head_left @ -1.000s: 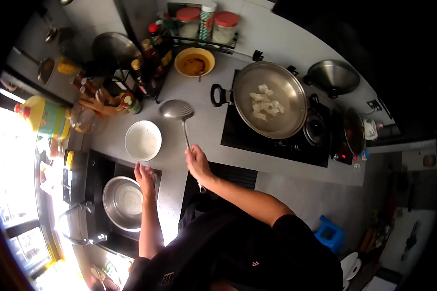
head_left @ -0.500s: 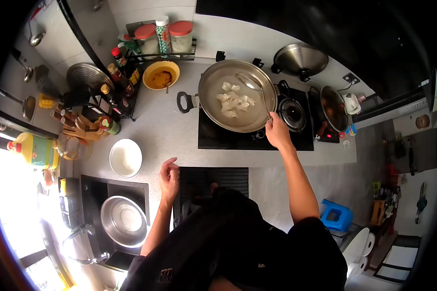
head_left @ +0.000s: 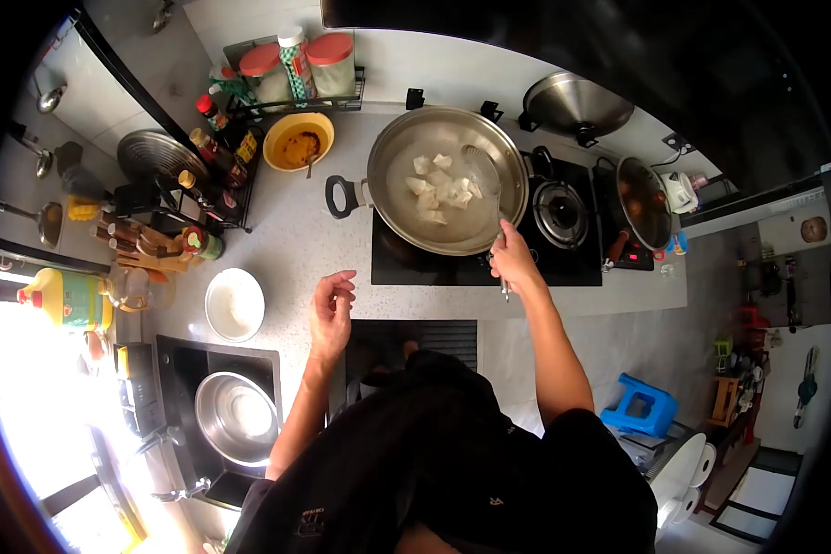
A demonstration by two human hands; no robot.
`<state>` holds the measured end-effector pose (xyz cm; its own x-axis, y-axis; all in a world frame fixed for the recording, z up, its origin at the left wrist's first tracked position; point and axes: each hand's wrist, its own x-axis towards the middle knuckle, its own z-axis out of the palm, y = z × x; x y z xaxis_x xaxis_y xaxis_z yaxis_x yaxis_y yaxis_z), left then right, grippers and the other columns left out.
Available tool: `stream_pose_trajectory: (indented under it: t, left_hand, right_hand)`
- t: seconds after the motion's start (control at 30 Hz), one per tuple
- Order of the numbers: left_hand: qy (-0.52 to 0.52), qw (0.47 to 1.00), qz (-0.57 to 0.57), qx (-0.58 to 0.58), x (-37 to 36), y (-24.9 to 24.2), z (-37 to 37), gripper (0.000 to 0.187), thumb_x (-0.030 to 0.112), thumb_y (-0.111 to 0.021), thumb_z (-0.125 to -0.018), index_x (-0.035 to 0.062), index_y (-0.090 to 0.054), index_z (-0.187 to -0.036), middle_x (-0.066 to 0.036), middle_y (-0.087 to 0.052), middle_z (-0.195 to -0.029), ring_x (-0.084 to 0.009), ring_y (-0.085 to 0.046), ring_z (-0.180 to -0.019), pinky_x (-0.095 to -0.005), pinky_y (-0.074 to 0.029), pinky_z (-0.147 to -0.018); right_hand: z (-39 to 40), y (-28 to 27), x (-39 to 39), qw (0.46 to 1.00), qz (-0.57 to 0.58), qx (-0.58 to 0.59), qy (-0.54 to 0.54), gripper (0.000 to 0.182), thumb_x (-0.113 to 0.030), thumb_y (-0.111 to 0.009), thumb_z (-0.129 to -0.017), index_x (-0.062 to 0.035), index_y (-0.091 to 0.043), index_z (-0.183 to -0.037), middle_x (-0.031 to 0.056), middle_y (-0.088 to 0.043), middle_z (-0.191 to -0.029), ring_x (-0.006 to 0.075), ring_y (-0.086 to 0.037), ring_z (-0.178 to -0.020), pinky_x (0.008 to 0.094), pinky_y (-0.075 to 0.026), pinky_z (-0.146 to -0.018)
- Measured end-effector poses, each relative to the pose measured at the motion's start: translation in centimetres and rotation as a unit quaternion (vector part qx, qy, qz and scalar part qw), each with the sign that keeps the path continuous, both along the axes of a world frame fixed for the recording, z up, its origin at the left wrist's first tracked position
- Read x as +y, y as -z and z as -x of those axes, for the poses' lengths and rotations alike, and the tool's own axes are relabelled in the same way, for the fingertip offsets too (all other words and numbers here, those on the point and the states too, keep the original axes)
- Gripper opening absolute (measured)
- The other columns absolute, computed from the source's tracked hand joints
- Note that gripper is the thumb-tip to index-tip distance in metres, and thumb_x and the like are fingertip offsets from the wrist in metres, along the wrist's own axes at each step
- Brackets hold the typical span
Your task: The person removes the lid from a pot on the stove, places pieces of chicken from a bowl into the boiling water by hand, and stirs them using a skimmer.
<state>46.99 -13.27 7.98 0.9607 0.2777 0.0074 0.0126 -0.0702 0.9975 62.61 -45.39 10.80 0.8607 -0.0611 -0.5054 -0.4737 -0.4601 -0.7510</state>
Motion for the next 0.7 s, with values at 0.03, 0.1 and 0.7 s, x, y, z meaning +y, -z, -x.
stream_pose_trajectory:
  t: [0.03, 0.1, 0.7]
  left_hand:
    - [0.0, 1.0, -0.003, -0.001, 0.1, 0.0, 0.0, 0.03, 0.002, -0.05, -0.099, 0.008, -0.066, -0.123, -0.003, -0.062, -0.099, -0.0105, -0.058, -0.082, -0.0258, -0.05, -0.072]
    - [0.0, 1.0, -0.005, 0.0, 0.3, 0.3, 0.1, 0.032, 0.0, -0.049, -0.097, 0.0077, -0.066, -0.123, -0.003, -0.062, -0.098, -0.0103, -0.058, -0.082, -0.0257, -0.05, -0.072]
    - [-0.043, 0.999, -0.026, -0.004, 1.6, 1.0, 0.6, 0.04, -0.006, -0.044, -0.09, 0.0044, -0.067, -0.12, -0.005, -0.064, -0.096, -0.0127, -0.061, -0.082, -0.027, -0.052, -0.072]
  right_hand:
    - [0.3, 0.2, 0.2, 0.997, -0.078, 0.015, 0.024, 0.066, -0.002, -0.041, -0.098, -0.0044, -0.024, -0.161, 0.0124, -0.059, -0.099, 0.0193, -0.056, -0.064, 0.034, -0.048, -0.051]
    - [0.8, 0.1, 1.0, 0.978, -0.192, 0.055, 0.054, 0.071, 0.0, -0.039, -0.1, -0.0102, -0.013, -0.165, 0.0031, -0.046, -0.085, 0.011, -0.041, -0.058, 0.0265, -0.039, -0.047]
    - [0.2, -2.2, 1.5, 0.997, -0.038, -0.064, -0.034, 0.059, -0.01, -0.045, -0.104, -0.0084, -0.028, -0.16, 0.0088, -0.052, -0.093, 0.0177, -0.048, -0.071, 0.0296, -0.04, -0.06]
